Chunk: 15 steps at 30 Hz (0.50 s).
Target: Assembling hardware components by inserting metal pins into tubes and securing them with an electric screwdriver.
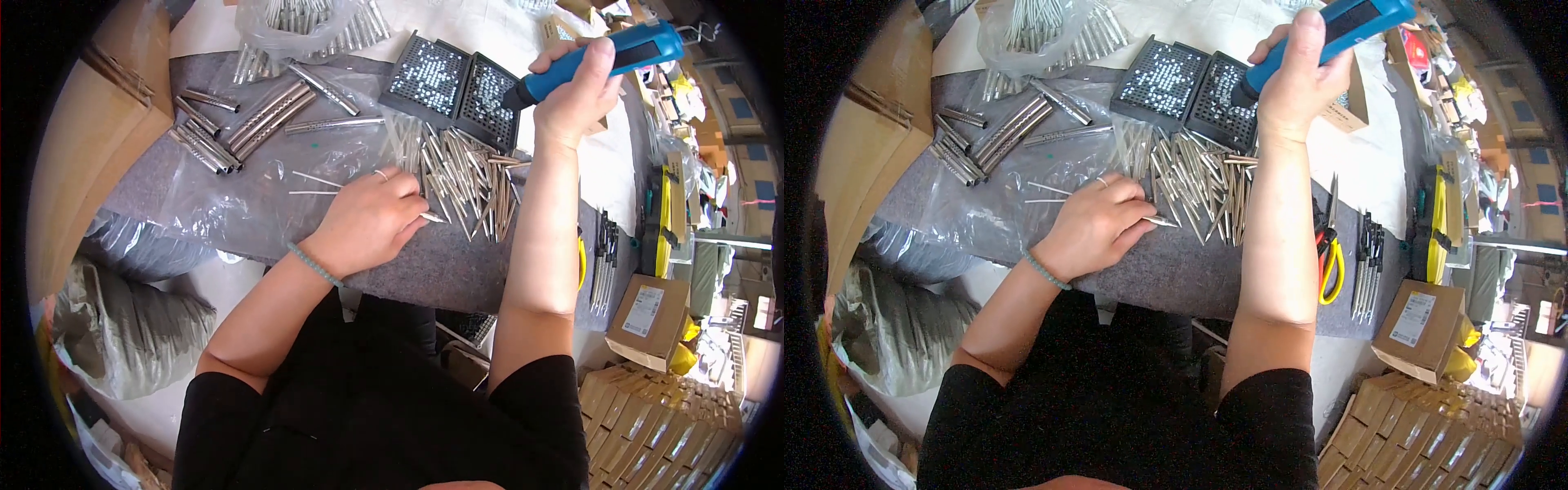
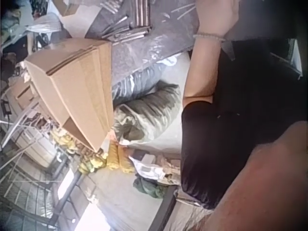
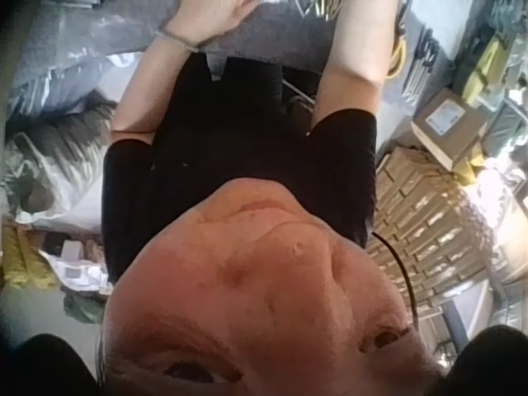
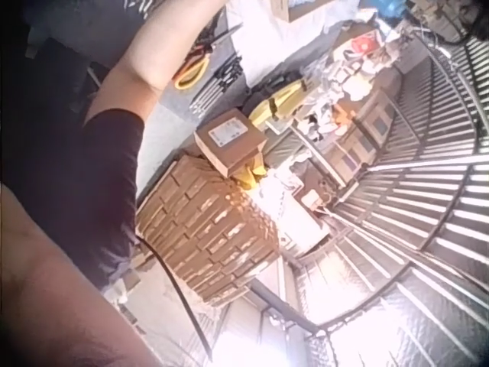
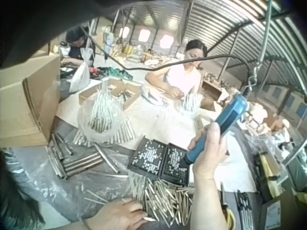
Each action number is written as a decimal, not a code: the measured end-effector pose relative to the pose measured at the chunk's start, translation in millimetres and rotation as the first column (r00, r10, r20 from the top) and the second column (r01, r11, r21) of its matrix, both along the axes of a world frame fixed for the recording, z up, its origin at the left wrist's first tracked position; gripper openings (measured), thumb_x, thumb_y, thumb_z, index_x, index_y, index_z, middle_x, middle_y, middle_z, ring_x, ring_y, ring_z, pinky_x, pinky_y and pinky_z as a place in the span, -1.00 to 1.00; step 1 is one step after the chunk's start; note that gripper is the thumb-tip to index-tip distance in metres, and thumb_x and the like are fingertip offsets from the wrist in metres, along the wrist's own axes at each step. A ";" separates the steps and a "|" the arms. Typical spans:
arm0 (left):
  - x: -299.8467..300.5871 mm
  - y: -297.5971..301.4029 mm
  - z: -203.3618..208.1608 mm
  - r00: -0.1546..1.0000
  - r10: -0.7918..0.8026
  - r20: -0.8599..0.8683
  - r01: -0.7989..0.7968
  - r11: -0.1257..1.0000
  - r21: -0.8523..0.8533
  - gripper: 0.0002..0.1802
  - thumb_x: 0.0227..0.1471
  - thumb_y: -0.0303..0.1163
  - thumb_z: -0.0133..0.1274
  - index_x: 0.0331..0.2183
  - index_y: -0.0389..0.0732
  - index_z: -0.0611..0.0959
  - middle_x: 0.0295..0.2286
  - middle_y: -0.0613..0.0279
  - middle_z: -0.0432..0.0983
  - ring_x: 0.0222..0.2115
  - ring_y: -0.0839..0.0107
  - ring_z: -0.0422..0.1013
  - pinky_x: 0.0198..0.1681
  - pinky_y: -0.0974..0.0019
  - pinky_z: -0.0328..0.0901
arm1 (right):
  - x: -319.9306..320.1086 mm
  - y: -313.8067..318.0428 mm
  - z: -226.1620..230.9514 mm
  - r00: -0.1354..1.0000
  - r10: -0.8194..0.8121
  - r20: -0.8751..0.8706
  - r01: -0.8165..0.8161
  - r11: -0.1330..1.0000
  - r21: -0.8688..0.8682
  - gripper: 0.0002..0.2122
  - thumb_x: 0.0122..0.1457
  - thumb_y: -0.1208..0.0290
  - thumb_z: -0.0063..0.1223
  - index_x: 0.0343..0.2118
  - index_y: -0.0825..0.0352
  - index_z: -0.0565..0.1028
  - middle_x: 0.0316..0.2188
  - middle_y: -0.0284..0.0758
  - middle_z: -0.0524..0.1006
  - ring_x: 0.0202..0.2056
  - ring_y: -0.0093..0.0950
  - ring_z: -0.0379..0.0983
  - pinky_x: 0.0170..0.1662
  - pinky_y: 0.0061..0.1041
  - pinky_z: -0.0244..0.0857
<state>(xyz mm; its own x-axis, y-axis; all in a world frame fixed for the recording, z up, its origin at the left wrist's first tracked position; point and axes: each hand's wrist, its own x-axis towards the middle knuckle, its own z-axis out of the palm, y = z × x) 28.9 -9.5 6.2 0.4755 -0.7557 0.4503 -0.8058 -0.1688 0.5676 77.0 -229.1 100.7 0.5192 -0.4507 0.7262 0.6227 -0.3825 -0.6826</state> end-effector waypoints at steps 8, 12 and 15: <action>0.1 -1.0 -2.0 1.000 -0.005 -0.005 0.005 1.000 0.018 -0.85 -0.22 -0.44 0.18 -0.47 -0.22 0.58 -0.44 0.22 0.41 -0.38 0.24 0.37 -0.32 0.27 0.30 | 7.6 0.3 -20.2 0.994 0.110 0.002 -0.110 0.986 0.129 -0.70 0.10 0.18 0.03 -0.39 0.32 0.28 -0.71 -0.32 0.38 -0.75 -0.54 0.32 -0.68 -0.61 0.22; 0.7 -1.4 -1.3 1.000 -0.007 -0.008 0.007 1.000 0.021 -0.84 -0.22 -0.44 0.18 -0.47 -0.23 0.58 -0.44 0.22 0.41 -0.38 0.23 0.37 -0.32 0.27 0.30 | 7.8 -2.1 -23.7 0.996 0.092 0.000 -0.091 0.987 0.135 -0.71 0.10 0.20 0.04 -0.39 0.33 0.28 -0.70 -0.32 0.38 -0.75 -0.55 0.31 -0.68 -0.61 0.21; 0.7 -1.7 -0.2 1.000 -0.004 -0.014 0.005 0.999 0.034 -0.84 -0.22 -0.44 0.18 -0.47 -0.23 0.58 -0.44 0.21 0.40 -0.37 0.23 0.37 -0.31 0.26 0.30 | 10.1 -1.9 -23.7 0.994 0.109 0.013 -0.109 0.983 0.144 -0.71 0.10 0.20 0.04 -0.40 0.33 0.27 -0.70 -0.31 0.38 -0.75 -0.55 0.31 -0.69 -0.61 0.20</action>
<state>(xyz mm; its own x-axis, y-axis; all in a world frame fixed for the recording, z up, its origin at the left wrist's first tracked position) 29.6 -11.2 6.0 0.4779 -0.7725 0.4182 -0.7989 -0.1844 0.5725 87.1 -231.0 77.0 0.5674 -0.4922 0.6601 0.6588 -0.2095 -0.7225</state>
